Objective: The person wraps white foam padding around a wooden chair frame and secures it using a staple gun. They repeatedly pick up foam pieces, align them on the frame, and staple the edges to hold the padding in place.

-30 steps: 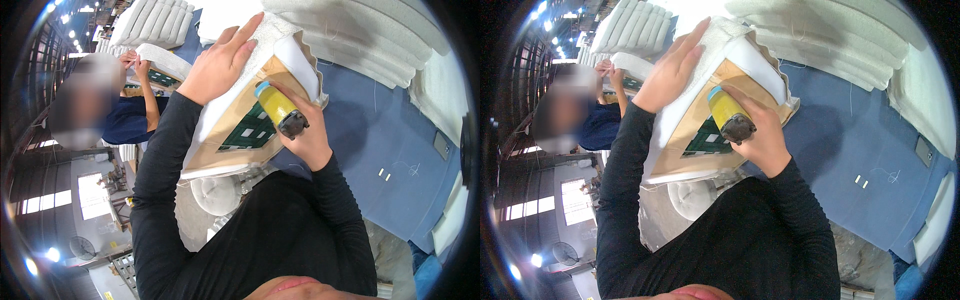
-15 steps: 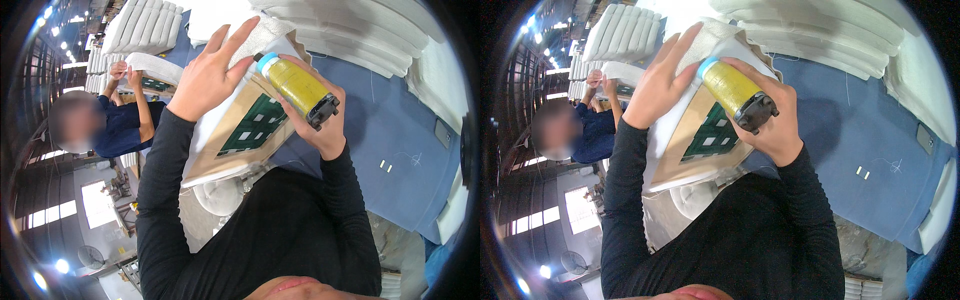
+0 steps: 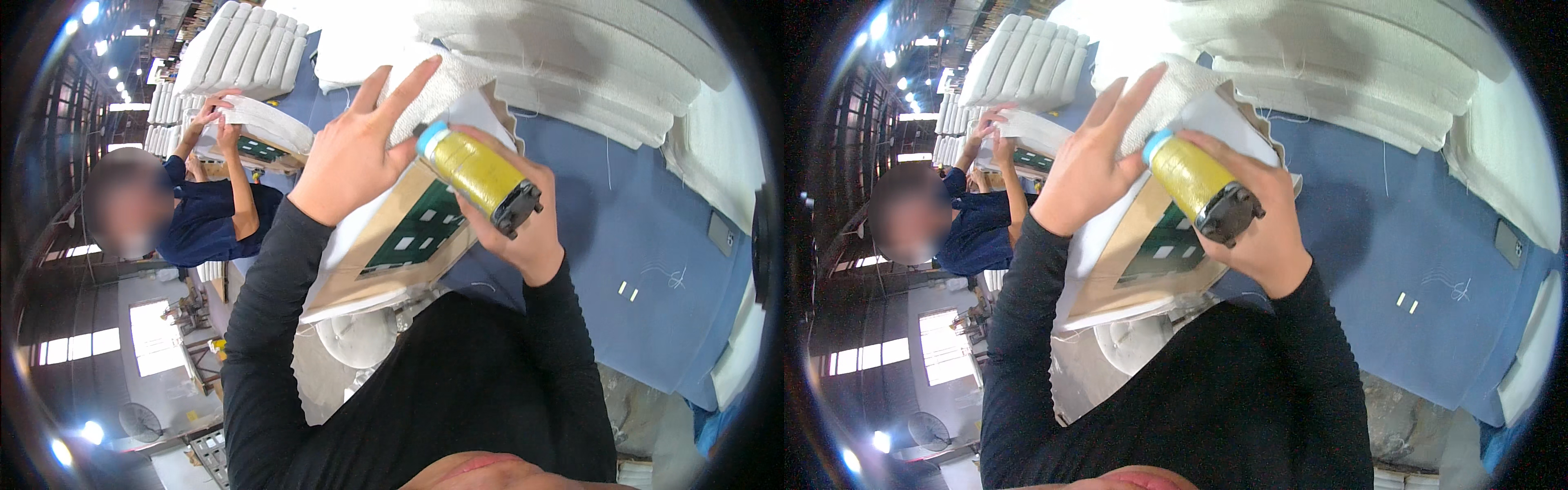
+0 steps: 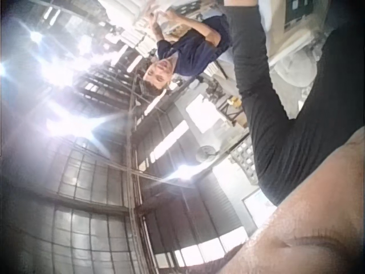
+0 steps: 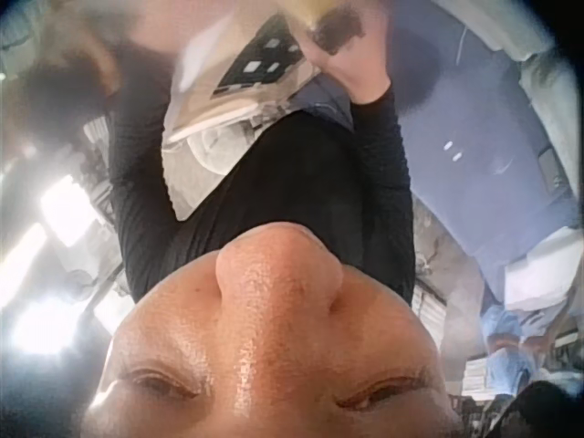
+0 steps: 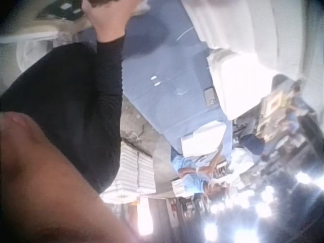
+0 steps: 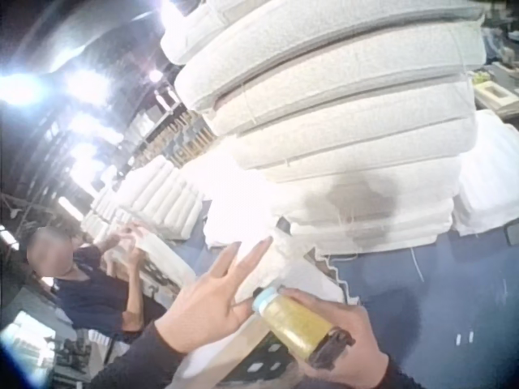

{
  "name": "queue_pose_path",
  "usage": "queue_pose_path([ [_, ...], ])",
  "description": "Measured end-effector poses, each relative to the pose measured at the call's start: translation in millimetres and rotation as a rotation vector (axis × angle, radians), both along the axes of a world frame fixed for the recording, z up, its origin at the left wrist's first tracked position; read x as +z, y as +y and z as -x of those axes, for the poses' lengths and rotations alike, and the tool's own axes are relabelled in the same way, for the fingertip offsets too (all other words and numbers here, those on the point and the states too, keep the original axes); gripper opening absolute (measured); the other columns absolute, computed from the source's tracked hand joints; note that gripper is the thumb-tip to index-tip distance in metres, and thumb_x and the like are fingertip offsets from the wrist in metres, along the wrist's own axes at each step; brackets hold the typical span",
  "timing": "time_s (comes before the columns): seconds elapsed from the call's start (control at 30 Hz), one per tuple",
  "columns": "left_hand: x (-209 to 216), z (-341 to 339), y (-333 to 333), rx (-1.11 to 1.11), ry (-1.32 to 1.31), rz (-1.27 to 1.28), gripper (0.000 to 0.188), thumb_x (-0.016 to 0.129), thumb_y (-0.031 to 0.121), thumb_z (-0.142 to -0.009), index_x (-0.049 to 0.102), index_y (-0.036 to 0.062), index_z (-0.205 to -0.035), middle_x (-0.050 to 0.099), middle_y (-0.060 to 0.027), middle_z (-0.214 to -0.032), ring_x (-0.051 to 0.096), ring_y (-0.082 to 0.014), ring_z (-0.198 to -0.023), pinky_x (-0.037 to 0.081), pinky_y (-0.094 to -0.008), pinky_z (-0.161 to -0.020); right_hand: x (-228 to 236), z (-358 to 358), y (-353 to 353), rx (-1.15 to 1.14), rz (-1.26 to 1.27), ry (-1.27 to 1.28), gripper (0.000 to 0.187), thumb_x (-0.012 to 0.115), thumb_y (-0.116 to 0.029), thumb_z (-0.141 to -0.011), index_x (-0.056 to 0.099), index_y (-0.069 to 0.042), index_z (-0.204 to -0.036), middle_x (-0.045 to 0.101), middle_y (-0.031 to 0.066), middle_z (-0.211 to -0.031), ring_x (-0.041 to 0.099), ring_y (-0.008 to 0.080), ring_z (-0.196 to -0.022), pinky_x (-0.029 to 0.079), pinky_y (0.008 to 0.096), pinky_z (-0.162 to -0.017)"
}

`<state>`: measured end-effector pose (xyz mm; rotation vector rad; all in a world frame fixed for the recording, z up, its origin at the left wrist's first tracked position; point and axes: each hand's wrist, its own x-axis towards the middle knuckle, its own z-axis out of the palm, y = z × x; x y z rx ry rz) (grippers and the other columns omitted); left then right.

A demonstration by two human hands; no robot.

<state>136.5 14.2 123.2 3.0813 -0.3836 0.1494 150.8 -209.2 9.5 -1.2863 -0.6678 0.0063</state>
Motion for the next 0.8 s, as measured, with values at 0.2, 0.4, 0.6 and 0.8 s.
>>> queue_pose_path([
  [0.2,5,4,-4,0.039,0.041,0.005,0.109,0.089,0.033,-0.083,0.029,0.0385,-0.175,0.053,-0.0305,-0.159,0.074,-0.0551,-0.113,0.064,-0.0556,-0.097,7,9,2,-0.013,0.037,-0.035,0.058,0.078,0.002,-0.085,0.07,0.003,-0.142,0.079,0.0187,-0.136,0.078,0.0217,-0.12,0.057,0.0333,-0.106],
  [0.4,27,-7,30,-0.146,0.325,0.288,0.116,0.092,0.041,-0.086,0.025,0.0108,-0.177,0.037,-0.0237,-0.176,0.046,-0.0404,-0.154,0.039,-0.0467,-0.126,-8,28,3,0.06,-0.039,0.075,0.053,0.079,0.003,-0.089,0.07,0.006,-0.141,0.078,0.016,-0.137,0.073,0.0155,-0.12,0.055,0.0328,-0.109],
  [0.6,33,-14,53,0.391,0.65,0.753,0.072,0.034,0.054,-0.121,0.036,0.0047,-0.174,0.039,-0.0176,-0.179,0.036,-0.0314,-0.165,0.028,-0.0422,-0.135,-23,54,17,0.025,-0.053,0.119,0.066,0.078,-0.001,-0.082,0.069,-0.001,-0.147,0.079,0.0208,-0.133,0.079,0.0253,-0.119,0.056,0.0349,-0.106],
  [0.8,-26,6,107,0.005,0.164,0.329,0.066,0.031,0.045,-0.123,0.047,-0.0043,-0.164,0.048,-0.0246,-0.17,0.043,-0.0354,-0.161,0.03,-0.0392,-0.136,-42,74,40,0.101,0.068,0.059,0.065,0.078,0.002,-0.084,0.067,0.002,-0.148,0.076,0.0191,-0.143,0.071,0.0264,-0.136,0.05,0.0366,-0.117],
])
